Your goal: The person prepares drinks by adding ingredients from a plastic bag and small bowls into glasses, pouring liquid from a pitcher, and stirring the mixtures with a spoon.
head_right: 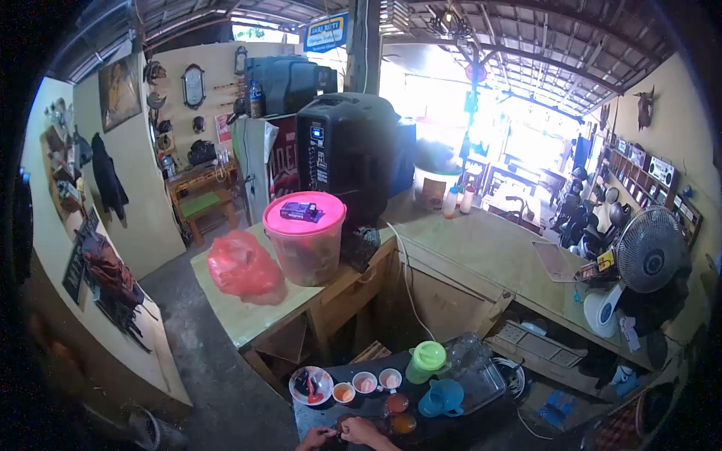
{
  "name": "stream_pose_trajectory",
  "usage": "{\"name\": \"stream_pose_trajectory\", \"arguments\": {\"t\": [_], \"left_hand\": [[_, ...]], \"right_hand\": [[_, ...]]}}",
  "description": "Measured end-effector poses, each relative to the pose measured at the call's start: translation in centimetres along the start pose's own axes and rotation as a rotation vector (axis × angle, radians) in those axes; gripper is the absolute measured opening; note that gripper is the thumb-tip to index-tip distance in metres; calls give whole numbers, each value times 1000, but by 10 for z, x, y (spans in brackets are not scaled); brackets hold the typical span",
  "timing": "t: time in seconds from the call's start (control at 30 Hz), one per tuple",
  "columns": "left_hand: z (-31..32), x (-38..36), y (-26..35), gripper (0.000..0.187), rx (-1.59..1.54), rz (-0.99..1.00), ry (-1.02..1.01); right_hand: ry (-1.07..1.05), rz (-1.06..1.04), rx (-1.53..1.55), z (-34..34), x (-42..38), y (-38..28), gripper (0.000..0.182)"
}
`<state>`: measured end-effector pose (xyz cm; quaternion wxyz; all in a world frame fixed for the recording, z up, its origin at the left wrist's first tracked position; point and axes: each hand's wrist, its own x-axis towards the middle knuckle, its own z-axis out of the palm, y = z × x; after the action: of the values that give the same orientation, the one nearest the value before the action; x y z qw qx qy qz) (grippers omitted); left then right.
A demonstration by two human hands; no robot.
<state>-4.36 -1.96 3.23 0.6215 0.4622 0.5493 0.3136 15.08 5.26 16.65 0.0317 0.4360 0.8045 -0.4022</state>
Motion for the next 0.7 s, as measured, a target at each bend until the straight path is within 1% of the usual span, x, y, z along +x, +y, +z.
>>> {"name": "stream_pose_trajectory", "arguments": {"t": [0.1,0.13,0.17,0.2,0.23,0.3,0.33,0.4,0.43,0.5,0.53,0.6,0.63,0.7], "left_hand": [[11,3,-11,21,-13,123,182],[10,1,-9,23,-90,116,112],[11,-2,-7,24,-96,92,103],[13,-10,11,24,-102,69,96],[13,-14,22,25,-108,47,90],[14,-14,20,25,-62,82,138],[16,-14,15,26,-41,99,164],[16,-2,-5,26,-21,54,181],[17,0,-8,26,-11,27,189],[19,-4,-11,26,-8,117,227],[19,-5,-9,27,-4,164,245],[19,-4,-12,27,-166,55,186],[18,-2,-12,27,-246,3,156],[15,-2,-10,28,-190,43,121]], "right_hand": [[270,121,88,-1,-6,-7,21],[406,86,54,2,-8,-10,20],[540,50,20,7,-11,-12,19],[673,11,-15,10,-11,-13,18],[543,-5,-51,10,-11,-12,17],[282,-38,-125,3,-13,-11,16],[289,-66,-24,-2,-14,-14,16],[296,-122,177,-13,-18,-21,16],[261,-40,146,-12,-12,-15,18],[190,121,81,-10,6,3,23],[318,16,12,-6,8,6,20],[574,-191,-127,5,11,14,16],[477,-207,-134,10,12,19,16],[284,-235,-145,18,11,27,15]]}}
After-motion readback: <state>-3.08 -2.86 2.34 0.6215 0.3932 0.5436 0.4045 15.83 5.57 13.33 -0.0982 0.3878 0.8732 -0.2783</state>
